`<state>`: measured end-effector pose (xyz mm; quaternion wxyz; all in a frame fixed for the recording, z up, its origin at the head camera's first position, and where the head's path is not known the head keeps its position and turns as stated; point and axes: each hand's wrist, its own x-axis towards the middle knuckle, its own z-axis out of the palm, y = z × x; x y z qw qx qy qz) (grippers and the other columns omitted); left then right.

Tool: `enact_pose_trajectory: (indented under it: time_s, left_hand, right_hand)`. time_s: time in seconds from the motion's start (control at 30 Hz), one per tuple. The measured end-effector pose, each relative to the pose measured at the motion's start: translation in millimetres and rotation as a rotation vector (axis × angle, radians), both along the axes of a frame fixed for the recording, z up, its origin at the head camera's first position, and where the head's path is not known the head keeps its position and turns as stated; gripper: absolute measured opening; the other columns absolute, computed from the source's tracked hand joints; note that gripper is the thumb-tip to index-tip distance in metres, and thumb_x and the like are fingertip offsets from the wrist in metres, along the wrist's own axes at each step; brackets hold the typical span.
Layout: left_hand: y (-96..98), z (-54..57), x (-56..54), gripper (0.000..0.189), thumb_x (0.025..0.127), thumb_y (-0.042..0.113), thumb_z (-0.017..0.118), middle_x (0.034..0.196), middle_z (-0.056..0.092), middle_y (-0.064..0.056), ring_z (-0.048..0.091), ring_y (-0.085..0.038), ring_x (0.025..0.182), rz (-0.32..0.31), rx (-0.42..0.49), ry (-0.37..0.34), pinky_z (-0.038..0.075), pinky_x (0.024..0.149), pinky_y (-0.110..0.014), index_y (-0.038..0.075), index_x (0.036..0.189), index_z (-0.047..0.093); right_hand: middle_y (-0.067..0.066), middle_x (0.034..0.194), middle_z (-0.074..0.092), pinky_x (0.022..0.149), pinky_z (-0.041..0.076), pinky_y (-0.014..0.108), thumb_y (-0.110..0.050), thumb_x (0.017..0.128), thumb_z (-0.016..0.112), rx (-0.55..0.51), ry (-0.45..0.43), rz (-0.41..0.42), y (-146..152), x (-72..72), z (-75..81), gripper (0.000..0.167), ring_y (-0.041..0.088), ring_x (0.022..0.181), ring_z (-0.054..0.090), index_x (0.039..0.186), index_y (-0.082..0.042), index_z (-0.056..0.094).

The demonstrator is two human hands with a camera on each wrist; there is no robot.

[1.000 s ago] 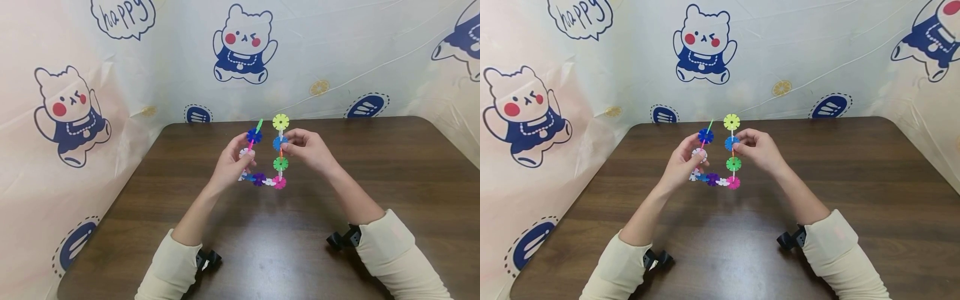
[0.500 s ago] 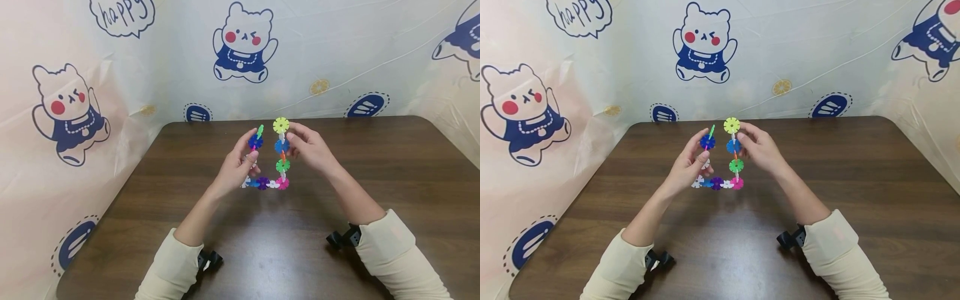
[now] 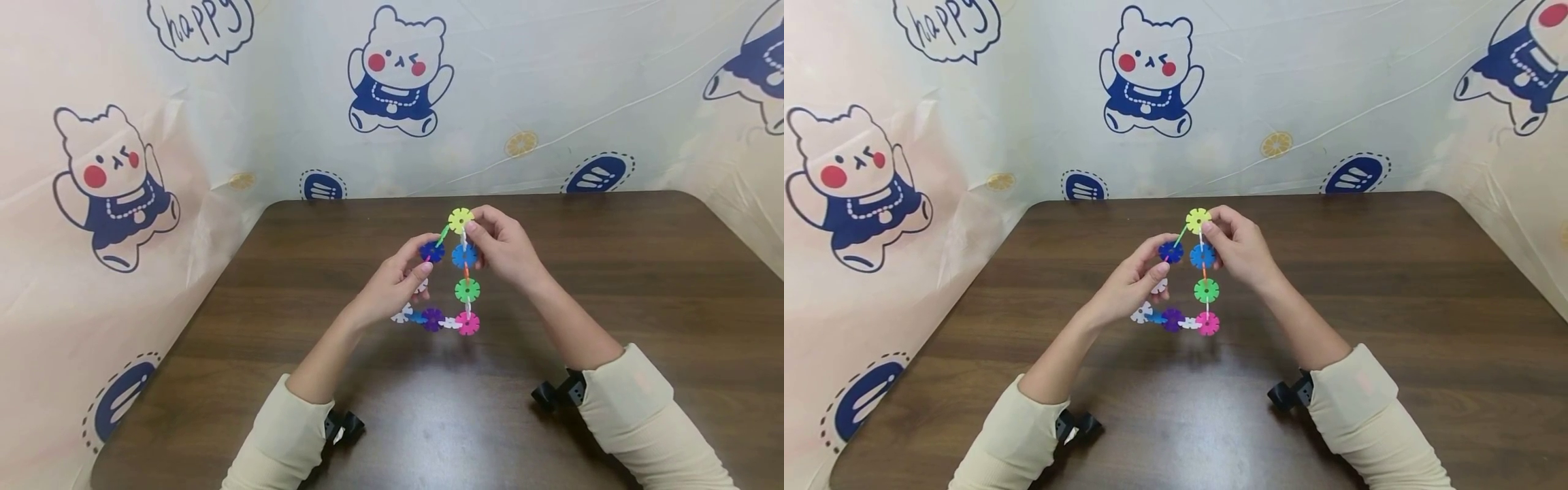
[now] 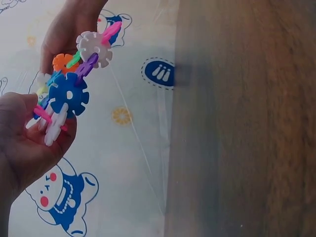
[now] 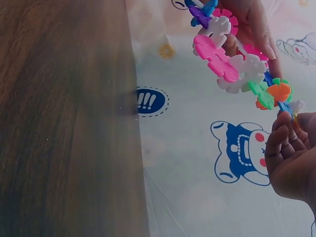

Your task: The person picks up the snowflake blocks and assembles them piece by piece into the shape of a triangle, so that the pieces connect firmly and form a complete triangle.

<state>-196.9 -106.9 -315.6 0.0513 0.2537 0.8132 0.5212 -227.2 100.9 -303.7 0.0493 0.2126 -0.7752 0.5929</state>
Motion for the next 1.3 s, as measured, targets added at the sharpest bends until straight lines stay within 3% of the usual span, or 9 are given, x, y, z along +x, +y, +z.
enact_pose_trajectory:
  time_s: [0.2,0.27,0.43,0.57,0.7,0.8,1.03,1.17,1.3]
  left_hand:
    - [2.6,13.8,9.8,0.044,0.097,0.007,0.044,0.101,0.053,-0.015,0.058,-0.034,0.069,-0.026,-0.024,-0.005,0.052,0.061,-0.038,0.010,0.140,0.034]
    - [2.7,13.1,9.6,0.043,0.097,0.007,0.044,0.098,0.053,-0.014,0.058,-0.033,0.067,-0.029,-0.033,-0.009,0.052,0.061,-0.041,0.009,0.140,0.035]
    - [1.5,-1.3,0.6,0.044,0.097,0.011,0.046,0.091,0.050,-0.011,0.058,-0.027,0.064,-0.055,-0.020,-0.003,0.052,0.061,-0.048,0.017,0.140,0.036]
    - [1.5,-5.2,-0.2,0.048,0.097,0.015,0.047,0.100,0.054,-0.010,0.058,-0.025,0.066,-0.040,0.017,0.014,0.053,0.064,-0.042,0.022,0.141,0.031]
    - [2.2,-5.4,1.3,0.048,0.097,0.016,0.048,0.111,0.055,-0.010,0.058,-0.025,0.069,-0.001,0.032,0.010,0.053,0.066,-0.033,0.017,0.142,0.030]
    - [3.0,-4.1,2.5,0.046,0.097,0.015,0.048,0.106,0.056,-0.009,0.057,-0.025,0.067,0.016,0.029,0.018,0.051,0.064,-0.032,0.015,0.140,0.034]
    - [5.7,-0.4,6.1,0.043,0.097,0.014,0.048,0.095,0.053,-0.006,0.054,-0.026,0.065,-0.013,0.027,0.044,0.050,0.060,-0.033,0.016,0.138,0.038]
    - [6.1,0.2,6.9,0.042,0.097,0.011,0.048,0.095,0.053,-0.007,0.054,-0.035,0.068,-0.016,0.036,0.037,0.050,0.061,-0.034,0.015,0.138,0.038]
    - [5.4,-1.5,4.6,0.041,0.097,0.013,0.047,0.100,0.054,-0.008,0.055,-0.034,0.070,-0.006,0.033,0.010,0.049,0.061,-0.032,0.014,0.137,0.038]
  right_hand:
    - [0.014,0.068,0.051,0.049,0.049,0.029,-0.018,0.096,0.051,0.006,0.000,-0.010,0.9,-1.5,-2.2,0.022,0.017,0.049,0.050,0.106,0.002,0.054]
    - [0.013,0.067,0.051,0.048,0.049,0.029,-0.016,0.096,0.051,0.005,0.006,-0.012,0.6,-2.1,-2.9,0.021,0.017,0.048,0.050,0.104,0.003,0.054]
    - [0.012,0.065,0.051,0.047,0.047,0.028,-0.016,0.096,0.052,0.010,0.013,-0.015,-0.9,-1.4,-4.4,0.020,0.021,0.050,0.049,0.102,0.003,0.054]
    - [0.012,0.066,0.051,0.047,0.046,0.027,-0.016,0.096,0.052,0.004,0.023,-0.012,-1.5,-0.6,-4.6,0.019,0.028,0.052,0.048,0.101,0.002,0.054]
    - [0.011,0.064,0.052,0.047,0.046,0.026,-0.015,0.096,0.052,-0.021,0.029,-0.007,-1.5,0.2,-3.4,0.019,0.026,0.051,0.048,0.098,0.004,0.054]
    - [0.010,0.063,0.052,0.047,0.046,0.025,-0.014,0.095,0.053,-0.041,0.025,0.005,-1.6,1.0,-2.2,0.019,0.022,0.050,0.047,0.095,0.004,0.054]
    - [0.008,0.064,0.053,0.048,0.047,0.027,-0.014,0.095,0.053,-0.051,0.013,0.035,-2.4,0.9,-2.4,0.019,0.020,0.051,0.047,0.097,0.004,0.054]
    - [0.010,0.066,0.053,0.049,0.048,0.029,-0.016,0.096,0.052,-0.027,0.004,0.036,-1.9,-0.2,-3.5,0.020,0.019,0.052,0.048,0.098,0.003,0.055]
    - [0.012,0.069,0.054,0.051,0.049,0.028,-0.019,0.096,0.051,0.023,-0.021,0.041,-0.4,-1.1,-2.7,0.022,0.020,0.054,0.049,0.103,0.002,0.055]
